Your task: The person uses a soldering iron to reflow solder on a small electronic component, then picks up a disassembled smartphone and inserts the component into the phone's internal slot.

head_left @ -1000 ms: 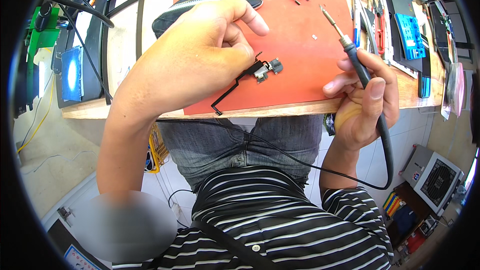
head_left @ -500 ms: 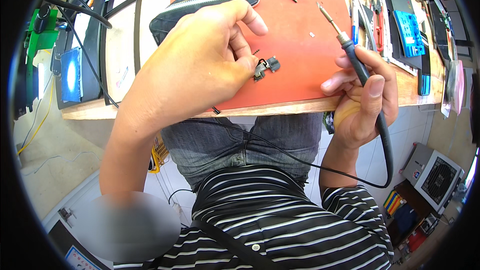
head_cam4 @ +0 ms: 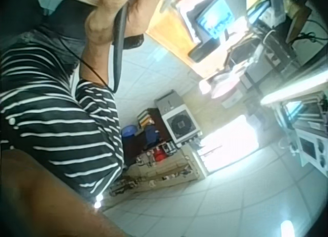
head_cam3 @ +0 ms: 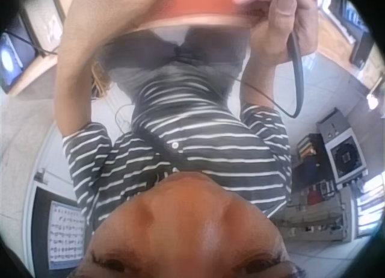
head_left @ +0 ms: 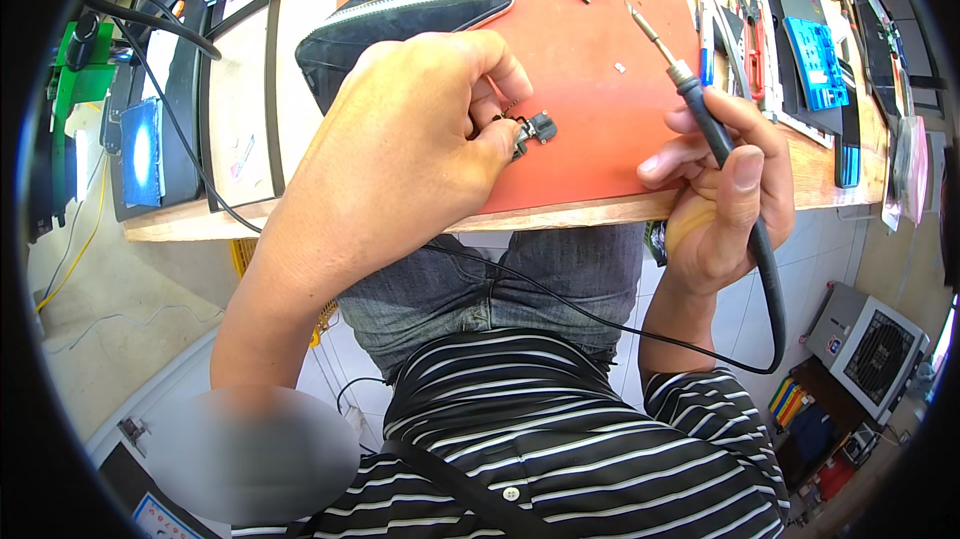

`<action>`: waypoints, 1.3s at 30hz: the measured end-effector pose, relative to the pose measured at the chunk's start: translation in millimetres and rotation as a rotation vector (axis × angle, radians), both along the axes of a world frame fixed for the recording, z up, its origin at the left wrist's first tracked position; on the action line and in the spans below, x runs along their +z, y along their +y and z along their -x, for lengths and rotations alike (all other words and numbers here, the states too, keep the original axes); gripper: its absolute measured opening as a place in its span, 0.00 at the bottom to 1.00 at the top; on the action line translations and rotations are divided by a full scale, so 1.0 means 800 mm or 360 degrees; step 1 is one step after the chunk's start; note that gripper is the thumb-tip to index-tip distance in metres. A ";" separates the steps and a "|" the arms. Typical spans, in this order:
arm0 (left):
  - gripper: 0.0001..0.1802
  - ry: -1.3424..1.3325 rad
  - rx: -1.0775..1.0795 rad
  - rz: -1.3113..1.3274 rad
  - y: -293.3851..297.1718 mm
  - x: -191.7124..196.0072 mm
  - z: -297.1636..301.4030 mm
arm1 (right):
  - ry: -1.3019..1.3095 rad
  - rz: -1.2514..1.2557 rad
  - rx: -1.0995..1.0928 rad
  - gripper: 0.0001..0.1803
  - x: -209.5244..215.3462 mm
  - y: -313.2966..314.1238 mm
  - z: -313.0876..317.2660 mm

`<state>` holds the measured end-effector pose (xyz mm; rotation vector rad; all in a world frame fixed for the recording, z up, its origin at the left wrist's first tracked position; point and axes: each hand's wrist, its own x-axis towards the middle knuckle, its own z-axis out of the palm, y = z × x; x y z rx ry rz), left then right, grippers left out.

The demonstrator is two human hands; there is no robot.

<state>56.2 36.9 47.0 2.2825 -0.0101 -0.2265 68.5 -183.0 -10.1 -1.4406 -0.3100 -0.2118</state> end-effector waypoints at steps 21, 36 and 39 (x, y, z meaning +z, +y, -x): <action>0.04 0.0130 -0.0174 -0.0094 0.004 0.002 -0.028 | -0.0156 0.0215 -0.0053 0.28 0.000 0.002 0.005; 0.03 0.0145 -0.0108 0.0147 0.021 -0.003 -0.024 | -0.0204 0.0523 0.0104 0.11 0.003 0.038 0.021; 0.04 0.0070 -0.0086 0.0065 0.018 -0.005 -0.022 | -0.0182 0.0554 0.0135 0.10 0.003 0.038 0.016</action>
